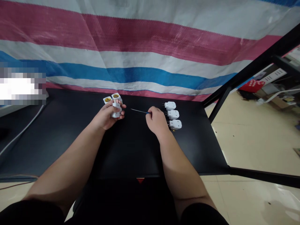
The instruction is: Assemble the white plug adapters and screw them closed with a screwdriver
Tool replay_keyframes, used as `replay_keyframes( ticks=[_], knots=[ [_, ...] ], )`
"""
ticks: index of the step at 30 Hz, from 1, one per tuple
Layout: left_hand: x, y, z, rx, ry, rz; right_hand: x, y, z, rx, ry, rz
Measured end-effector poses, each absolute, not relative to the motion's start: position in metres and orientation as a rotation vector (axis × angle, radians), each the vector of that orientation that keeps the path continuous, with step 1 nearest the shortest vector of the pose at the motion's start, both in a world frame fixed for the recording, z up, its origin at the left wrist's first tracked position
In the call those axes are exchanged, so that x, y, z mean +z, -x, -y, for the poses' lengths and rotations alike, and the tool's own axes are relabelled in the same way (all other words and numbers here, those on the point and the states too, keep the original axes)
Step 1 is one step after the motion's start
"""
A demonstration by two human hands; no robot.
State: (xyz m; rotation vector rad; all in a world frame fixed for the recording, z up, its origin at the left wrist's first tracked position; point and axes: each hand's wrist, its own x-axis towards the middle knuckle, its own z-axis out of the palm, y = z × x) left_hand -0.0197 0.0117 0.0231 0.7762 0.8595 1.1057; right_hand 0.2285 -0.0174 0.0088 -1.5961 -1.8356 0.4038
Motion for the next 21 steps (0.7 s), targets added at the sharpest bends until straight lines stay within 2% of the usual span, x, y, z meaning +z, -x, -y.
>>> replay_keyframes(
  ticks=[8,21],
  knots=[
    [0.023,0.024,-0.015,1.018,-0.625,-0.735,0.022,-0.230,0.027,0.559,1.284,1.798],
    [0.025,0.019,-0.011,1.004,-0.666,-0.800,0.017,-0.223,0.031,0.618,1.249,1.881]
  ],
)
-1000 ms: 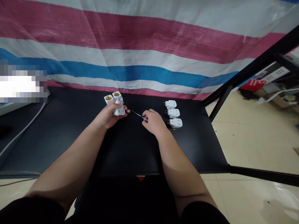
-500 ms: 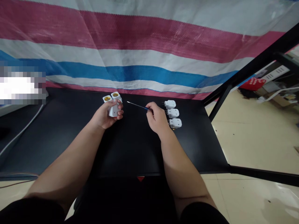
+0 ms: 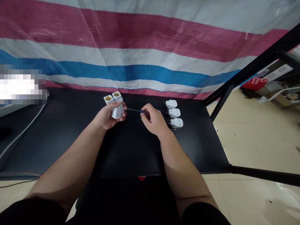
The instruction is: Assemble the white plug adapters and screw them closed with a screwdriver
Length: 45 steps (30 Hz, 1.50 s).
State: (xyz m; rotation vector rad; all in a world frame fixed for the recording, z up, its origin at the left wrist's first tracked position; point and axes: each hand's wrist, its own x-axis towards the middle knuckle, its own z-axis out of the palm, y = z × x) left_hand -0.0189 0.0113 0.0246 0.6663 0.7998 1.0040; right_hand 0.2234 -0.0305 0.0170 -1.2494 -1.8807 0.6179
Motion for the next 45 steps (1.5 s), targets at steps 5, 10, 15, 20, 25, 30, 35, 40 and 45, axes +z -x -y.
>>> replay_keyframes(
  ticks=[5,10,15,20,25,30,35,40,45],
  knots=[
    [0.026,0.018,-0.010,0.989,-0.705,-0.830,0.015,-0.223,0.030,0.618,1.244,1.867],
    [0.024,0.018,-0.010,0.981,-0.722,-0.855,0.016,-0.224,0.030,0.577,1.230,1.864],
    [0.021,0.020,-0.011,0.953,-0.762,-0.869,0.020,-0.225,0.028,0.415,1.160,1.861],
    [0.021,0.019,-0.009,0.933,-0.803,-0.887,0.021,-0.227,0.027,0.379,1.160,1.839],
    [0.015,0.015,-0.008,1.018,-0.892,-0.860,0.019,-0.226,0.028,0.580,1.256,1.774],
    [0.010,0.014,-0.008,1.077,-1.004,-0.841,0.020,-0.225,0.027,0.613,1.260,1.799],
    [0.010,0.015,-0.008,1.037,-1.088,-0.898,0.018,-0.228,0.026,0.740,1.265,1.788],
    [0.010,0.015,-0.008,1.014,-1.091,-0.933,0.012,-0.231,0.022,0.847,1.277,1.723],
    [0.012,0.016,-0.007,0.969,-1.156,-0.931,0.006,-0.229,0.018,0.820,1.352,1.707]
  ],
)
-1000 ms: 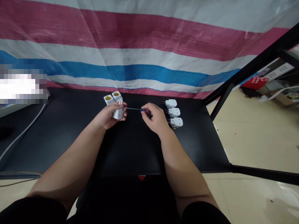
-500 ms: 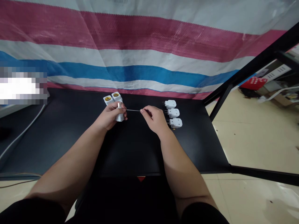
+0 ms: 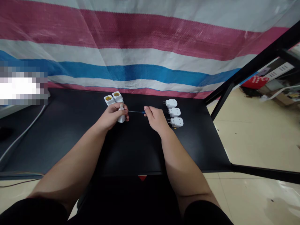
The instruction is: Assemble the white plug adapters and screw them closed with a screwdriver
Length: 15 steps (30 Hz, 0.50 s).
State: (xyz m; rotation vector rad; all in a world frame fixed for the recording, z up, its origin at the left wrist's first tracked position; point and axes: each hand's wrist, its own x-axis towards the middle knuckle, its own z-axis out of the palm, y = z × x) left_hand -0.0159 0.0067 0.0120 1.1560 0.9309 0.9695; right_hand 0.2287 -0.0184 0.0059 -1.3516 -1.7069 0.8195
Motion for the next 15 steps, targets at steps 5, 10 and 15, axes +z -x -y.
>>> replay_keyframes(
  ticks=[5,10,15],
  knots=[
    [0.0105,0.0162,-0.0081,0.999,-1.154,-0.953,0.0025,-0.2308,0.0197,0.915,1.244,1.642],
    [0.0091,0.0163,-0.0085,1.006,-1.173,-0.958,0.0073,-0.2302,0.0200,0.867,1.357,1.683],
    [0.0096,0.0166,-0.0088,1.009,-1.183,-0.967,0.0048,-0.2286,0.0199,0.854,1.265,1.673]
  ],
)
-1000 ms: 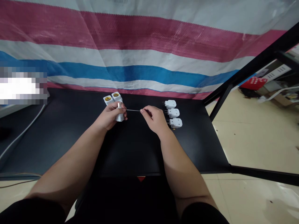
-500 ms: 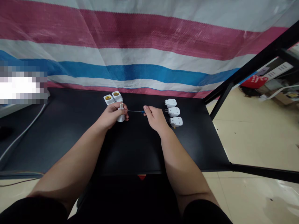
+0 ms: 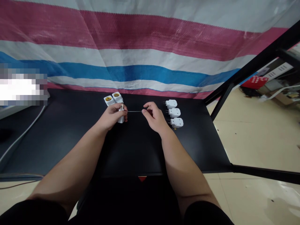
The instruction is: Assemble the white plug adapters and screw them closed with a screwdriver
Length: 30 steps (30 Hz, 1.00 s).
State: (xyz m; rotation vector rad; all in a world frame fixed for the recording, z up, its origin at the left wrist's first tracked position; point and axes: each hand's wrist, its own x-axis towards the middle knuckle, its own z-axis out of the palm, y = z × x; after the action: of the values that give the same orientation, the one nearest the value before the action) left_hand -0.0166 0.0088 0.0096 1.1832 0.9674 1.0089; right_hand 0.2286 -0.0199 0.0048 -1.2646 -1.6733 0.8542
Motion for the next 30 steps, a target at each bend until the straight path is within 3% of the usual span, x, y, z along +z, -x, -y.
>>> replay_keyframes(
  ticks=[10,20,30],
  knots=[
    [0.0108,0.0153,-0.0063,0.996,-1.265,-0.957,0.0003,-0.2299,0.0163,0.778,1.359,1.682],
    [0.0121,0.0132,-0.0058,1.007,-1.236,-0.963,-0.0034,-0.2328,0.0147,1.001,1.246,1.603],
    [0.0113,0.0126,-0.0064,1.013,-1.225,-0.984,0.0034,-0.2365,0.0183,0.834,1.229,1.702]
  ],
)
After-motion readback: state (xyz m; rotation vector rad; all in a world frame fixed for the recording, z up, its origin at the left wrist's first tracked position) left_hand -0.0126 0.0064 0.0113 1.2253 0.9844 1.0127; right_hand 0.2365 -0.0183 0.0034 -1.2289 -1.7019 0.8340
